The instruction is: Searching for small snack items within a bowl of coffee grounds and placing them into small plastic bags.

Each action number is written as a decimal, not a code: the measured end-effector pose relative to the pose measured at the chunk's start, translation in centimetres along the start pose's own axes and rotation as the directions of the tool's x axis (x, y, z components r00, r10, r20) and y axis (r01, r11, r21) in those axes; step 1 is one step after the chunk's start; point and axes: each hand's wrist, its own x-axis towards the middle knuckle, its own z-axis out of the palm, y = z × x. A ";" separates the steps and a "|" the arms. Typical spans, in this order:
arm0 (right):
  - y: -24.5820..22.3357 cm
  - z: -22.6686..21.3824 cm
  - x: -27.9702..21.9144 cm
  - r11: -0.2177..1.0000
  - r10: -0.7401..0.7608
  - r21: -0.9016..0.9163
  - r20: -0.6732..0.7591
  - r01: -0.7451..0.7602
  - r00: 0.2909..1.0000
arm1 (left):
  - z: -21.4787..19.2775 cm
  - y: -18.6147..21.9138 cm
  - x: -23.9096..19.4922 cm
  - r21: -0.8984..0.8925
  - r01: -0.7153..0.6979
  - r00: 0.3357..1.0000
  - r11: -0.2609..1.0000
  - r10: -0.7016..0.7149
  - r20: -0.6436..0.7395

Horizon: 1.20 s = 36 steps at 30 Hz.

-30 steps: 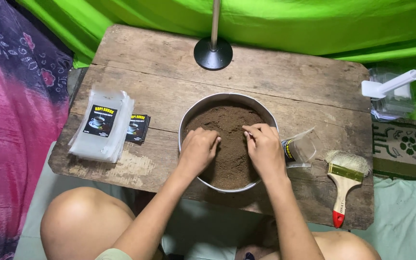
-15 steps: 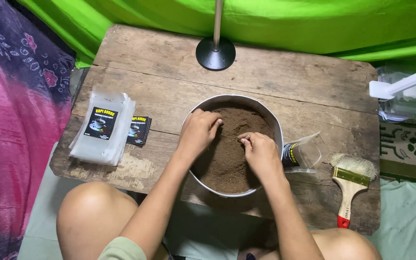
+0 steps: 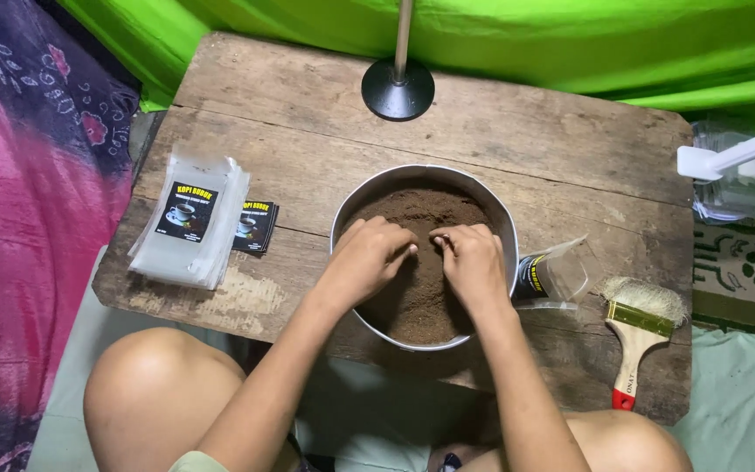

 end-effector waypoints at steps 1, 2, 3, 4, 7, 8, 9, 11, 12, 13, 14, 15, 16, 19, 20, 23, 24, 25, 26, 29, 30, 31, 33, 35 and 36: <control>-0.5 -0.6 -0.2 1.000 -0.001 0.000 0.000 0.001 1.000 | 0.2 -0.5 -0.5 0.000 0.000 1.000 1.000 0.000 -0.001; -0.9 -1.1 -0.4 0.999 0.003 0.032 0.046 -0.005 0.999 | 0.4 -1.0 -1.0 0.089 -0.043 0.997 0.995 0.048 -0.064; -1.4 -1.7 -0.6 0.998 0.006 0.064 0.091 -0.012 0.996 | 0.5 -1.5 -1.4 0.180 -0.081 0.987 0.980 0.104 -0.122; -2.3 -2.7 -0.8 0.998 0.005 0.063 0.089 -0.011 0.996 | 0.6 -1.7 -1.8 0.181 -0.081 0.987 0.980 0.105 -0.124; -4.6 -5.9 -1.6 0.996 0.001 0.083 0.112 -0.010 0.994 | 0.9 -1.7 -2.9 0.261 -0.106 0.979 0.959 0.147 -0.143; -5.3 -7.0 -1.9 0.997 0.000 0.073 0.133 -0.010 0.991 | 0.9 -1.4 -3.2 0.269 -0.123 0.970 0.955 0.173 -0.172; -5.9 -8.1 -2.1 0.998 -0.001 0.063 0.153 -0.009 0.988 | 0.9 -1.1 -3.4 0.280 -0.139 0.959 0.950 0.200 -0.203; -6.1 -8.5 -3.2 1.000 0.004 0.006 0.186 -0.005 0.983 | 2.5 -1.5 -3.7 0.233 -0.152 0.954 0.960 0.204 -0.219; -6.2 -8.8 -3.8 0.999 0.013 -0.049 0.222 -0.002 0.975 | 3.4 -1.7 -3.8 0.186 -0.164 0.951 0.969 0.205 -0.232; -5.9 -8.3 -4.2 0.999 0.015 -0.051 0.221 -0.003 0.975 | 4.2 -2.2 -4.0 0.184 -0.166 0.950 0.969 0.207 -0.233; -5.6 -7.8 -4.6 0.998 0.016 -0.065 0.210 -0.002 0.978 | 5.1 -2.6 -4.3 0.124 -0.152 0.961 0.981 0.175 -0.212; -5.4 -7.3 -4.8 0.997 0.012 -0.078 0.199 0.003 0.980 | 5.9 -3.1 -4.4 0.066 -0.132 0.971 0.989 0.142 -0.192; -5.3 -7.2 -5.0 0.997 0.009 -0.079 0.198 0.007 0.980 | 6.1 -3.0 -4.5 0.066 -0.132 0.970 0.989 0.143 -0.196; -4.8 -6.8 -5.1 0.994 0.013 -0.110 0.159 0.005 0.987 | 5.6 -2.6 -4.3 0.077 -0.148 0.956 0.986 0.162 -0.246; -4.6 -6.7 -5.2 0.995 0.002 -0.102 0.139 0.013 0.990 | 5.1 -2.2 -4.3 0.076 -0.156 0.945 0.985 0.171 -0.278; -3.3 -5.5 -5.4 0.995 -0.007 -0.099 0.101 0.017 0.995 | 4.8 -1.8 -4.4 0.087 -0.173 0.929 0.981 0.192 -0.315; -2.9 -5.0 -5.6 0.995 -0.007 -0.103 0.087 0.016 0.996 | 4.9 -1.8 -4.5 0.099 -0.179 0.925 0.979 0.201 -0.321; -2.7 -4.6 -5.7 0.995 -0.007 -0.103 0.090 0.017 0.996 | 5.5 -1.9 -4.6 0.098 -0.177 0.926 0.979 0.199 -0.321; -2.6 -4.2 -5.7 0.997 -0.016 -0.078 0.060 0.021 0.998 | 6.0 -2.0 -4.8 0.125 -0.171 0.936 0.977 0.201 -0.289; -2.5 -3.6 -5.2 0.997 -0.047 -0.066 -0.004 0.046 0.999 | 5.7 -1.2 -4.2 0.152 -0.177 0.937 0.973 0.213 -0.276; -2.6 -3.4 -5.2 0.995 -0.062 -0.075 -0.028 0.060 0.998 | 5.3 -0.8 -4.1 0.147 -0.184 0.932 0.972 0.220 -0.287; -2.5 -3.1 -5.1 0.996 -0.059 -0.073 -0.027 0.057 0.998 | 5.6 -1.1 -4.0 0.146 -0.184 0.933 0.972 0.219 -0.284; -2.2 -2.4 -4.8 0.992 -0.090 -0.098 -0.070 0.083 0.993 | 6.0 -1.6 -3.8 0.136 -0.156 0.945 0.978 0.188 -0.268; -2.4 -2.4 -4.6 0.992 -0.088 -0.093 -0.072 0.081 0.994 | 5.9 -1.4 -3.5 0.137 -0.161 0.940 0.977 0.194 -0.282; -2.4 -2.4 -4.3 0.993 -0.086 -0.090 -0.073 0.079 0.994 | 5.9 -1.3 -3.3 0.137 -0.166 0.934 0.977 0.200 -0.297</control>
